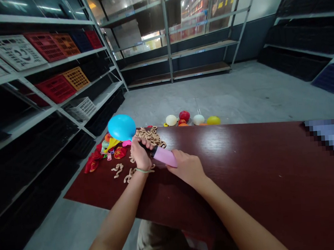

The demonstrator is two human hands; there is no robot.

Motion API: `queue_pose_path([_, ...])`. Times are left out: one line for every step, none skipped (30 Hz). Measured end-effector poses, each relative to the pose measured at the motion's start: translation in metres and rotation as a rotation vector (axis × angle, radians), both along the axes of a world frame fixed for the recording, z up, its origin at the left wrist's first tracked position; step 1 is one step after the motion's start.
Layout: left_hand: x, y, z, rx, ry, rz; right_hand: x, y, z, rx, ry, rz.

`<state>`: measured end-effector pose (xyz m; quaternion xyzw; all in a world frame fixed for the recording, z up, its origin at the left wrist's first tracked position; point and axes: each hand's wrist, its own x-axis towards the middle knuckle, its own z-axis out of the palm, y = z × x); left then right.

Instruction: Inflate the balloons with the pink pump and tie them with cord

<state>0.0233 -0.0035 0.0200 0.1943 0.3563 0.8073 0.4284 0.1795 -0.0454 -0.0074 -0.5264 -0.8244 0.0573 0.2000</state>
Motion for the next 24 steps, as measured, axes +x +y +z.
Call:
queue_pose_path([0.0,0.0,0.0,0.002,0.003,0.011,0.002,0.002,-0.001,0.015,0.008,0.009])
queue_pose_path([-0.003,0.0,0.002,0.005,0.004,0.027,0.006,0.006,-0.002,0.039,0.005,0.025])
queue_pose_path([-0.008,0.0,0.003,0.009,-0.001,0.048,0.011,0.01,-0.004,0.071,-0.012,0.046])
queue_pose_path([-0.016,0.001,0.005,0.015,-0.009,0.068,0.018,0.014,-0.005,0.109,-0.039,0.068])
queue_pose_path([-0.026,0.001,0.008,0.021,-0.021,0.092,0.025,0.018,-0.006,0.149,-0.073,0.086])
queue_pose_path([-0.037,0.002,0.01,0.029,-0.038,0.124,0.032,0.022,-0.007,0.191,-0.109,0.098])
queue_pose_path([-0.048,0.002,0.012,0.036,-0.059,0.159,0.039,0.026,-0.007,0.23,-0.142,0.103])
queue_pose_path([-0.058,0.003,0.013,0.037,-0.077,0.2,0.045,0.029,-0.007,0.263,-0.17,0.104])
queue_pose_path([-0.066,0.003,0.014,0.034,-0.096,0.238,0.05,0.031,-0.006,0.289,-0.19,0.098])
queue_pose_path([-0.072,0.004,0.015,0.03,-0.112,0.274,0.053,0.032,-0.006,0.305,-0.201,0.087])
queue_pose_path([-0.074,0.005,0.015,0.023,-0.125,0.302,0.053,0.032,-0.006,0.31,-0.208,0.08])
queue_pose_path([-0.072,0.005,0.015,0.016,-0.133,0.319,0.051,0.031,-0.006,0.305,-0.208,0.077])
queue_pose_path([-0.066,0.005,0.014,0.01,-0.132,0.32,0.047,0.028,-0.006,0.292,-0.203,0.076])
queue_pose_path([-0.057,0.005,0.012,0.001,-0.125,0.305,0.042,0.025,-0.007,0.275,-0.191,0.076])
queue_pose_path([-0.046,0.004,0.01,-0.002,-0.109,0.274,0.035,0.021,-0.008,0.254,-0.171,0.074])
queue_pose_path([-0.033,0.003,0.008,-0.01,-0.084,0.224,0.028,0.017,-0.01,0.231,-0.144,0.065])
queue_pose_path([-0.021,0.002,0.005,-0.023,-0.063,0.171,0.022,0.013,-0.011,0.208,-0.111,0.05])
queue_pose_path([-0.009,0.001,0.003,-0.027,-0.035,0.119,0.017,0.01,-0.012,0.185,-0.075,0.031])
queue_pose_path([0.0,0.001,0.0,-0.03,-0.023,0.088,0.013,0.008,-0.013,0.165,-0.046,0.02])
queue_pose_path([0.006,0.0,-0.002,-0.034,-0.012,0.062,0.011,0.007,-0.013,0.146,-0.025,0.02])
queue_pose_path([0.009,0.0,-0.003,-0.034,-0.005,0.049,0.011,0.008,-0.014,0.133,-0.016,0.031])
queue_pose_path([0.009,0.001,-0.003,-0.032,-0.004,0.046,0.013,0.01,-0.013,0.127,-0.019,0.047])
queue_pose_path([0.006,0.001,-0.003,-0.027,-0.007,0.052,0.017,0.012,-0.013,0.131,-0.032,0.063])
queue_pose_path([0.001,0.002,-0.001,-0.018,-0.014,0.067,0.022,0.016,-0.012,0.144,-0.055,0.073])
